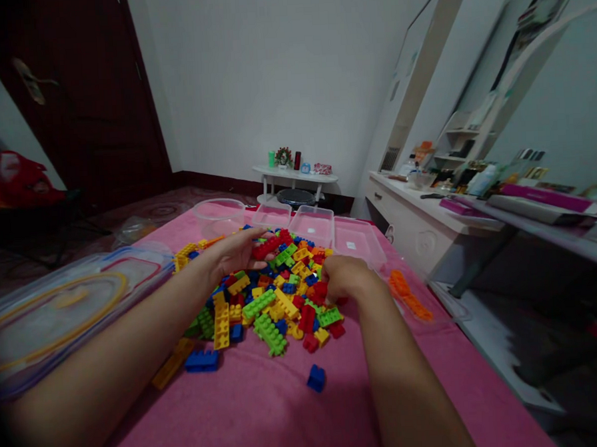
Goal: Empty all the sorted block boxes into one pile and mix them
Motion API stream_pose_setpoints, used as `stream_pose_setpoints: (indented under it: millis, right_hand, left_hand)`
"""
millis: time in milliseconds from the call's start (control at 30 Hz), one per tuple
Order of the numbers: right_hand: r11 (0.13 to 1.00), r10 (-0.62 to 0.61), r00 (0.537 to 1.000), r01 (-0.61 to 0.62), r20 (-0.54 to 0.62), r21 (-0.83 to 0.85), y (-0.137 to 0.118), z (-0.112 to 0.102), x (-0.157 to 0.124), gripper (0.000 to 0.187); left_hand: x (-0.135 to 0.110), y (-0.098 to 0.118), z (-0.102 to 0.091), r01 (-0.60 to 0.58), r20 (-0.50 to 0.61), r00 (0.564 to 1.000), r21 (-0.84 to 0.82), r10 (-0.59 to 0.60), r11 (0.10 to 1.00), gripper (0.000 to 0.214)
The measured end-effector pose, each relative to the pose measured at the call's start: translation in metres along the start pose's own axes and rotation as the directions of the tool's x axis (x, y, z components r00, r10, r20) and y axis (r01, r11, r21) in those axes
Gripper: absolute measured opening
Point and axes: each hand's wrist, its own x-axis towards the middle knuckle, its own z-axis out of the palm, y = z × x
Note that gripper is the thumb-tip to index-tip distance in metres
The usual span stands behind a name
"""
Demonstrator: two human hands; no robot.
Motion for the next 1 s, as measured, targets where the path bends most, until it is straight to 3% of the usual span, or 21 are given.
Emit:
stream_pose_setpoints:
  millis: [167,267,333,400,467,567,767,867,933,1000]
  right_hand:
    - [0.993,-0.061,0.996,0.068,-0.071,0.097,0.002,-0.004,-0.002,0.022]
    - [0.934,-0.11,0.966,0.181,-0.235,0.306,-0.003,-0.009,-0.001,0.018]
    - [0.86,-0.093,0.918,0.269,-0.384,0.434,-0.013,-0.01,0.001,0.021]
    - [0.763,-0.052,0.865,0.356,-0.499,0.54,-0.026,-0.008,0.005,0.026]
    - [0.64,-0.027,0.841,0.43,-0.54,0.637,-0.039,-0.003,0.008,0.032]
    - [0.496,0.036,0.826,0.473,-0.562,0.728,-0.05,0.002,0.011,0.04]
    - [0.369,0.26,0.717,0.546,-0.647,0.752,-0.045,0.005,0.016,0.038]
    - [0.345,0.333,0.699,0.534,-0.633,0.772,-0.038,0.008,0.02,0.035]
    - [0.329,0.352,0.691,0.541,-0.632,0.774,-0.034,0.011,0.024,0.034]
    - [0.318,0.364,0.677,0.555,-0.64,0.769,-0.03,0.013,0.027,0.032]
  left_hand:
    - [0.0,-0.008,0.003,-0.05,0.043,0.998,0.086,0.046,0.995,0.028]
    - [-0.004,-0.014,0.011,-0.164,0.087,0.984,0.126,0.154,0.978,0.041]
    - [-0.006,-0.018,0.016,-0.184,0.143,0.975,0.091,0.17,0.979,0.053]
    - [-0.007,-0.02,0.021,-0.129,0.22,0.968,0.028,0.12,0.991,0.06]
    - [-0.006,-0.021,0.023,-0.058,0.255,0.965,-0.033,0.065,0.998,0.06]
    - [-0.004,-0.021,0.022,-0.002,0.185,0.982,-0.119,0.024,0.993,0.05]
    - [0.002,-0.005,0.007,0.07,0.236,0.971,-0.372,0.022,0.926,0.049]
    - [0.026,0.016,-0.003,-0.056,0.083,0.992,-0.38,0.094,0.923,0.052]
    - [0.054,0.032,-0.009,-0.157,-0.061,0.988,-0.321,0.145,0.934,0.052]
    - [0.087,0.047,-0.016,-0.175,-0.106,0.982,-0.215,0.155,0.961,0.053]
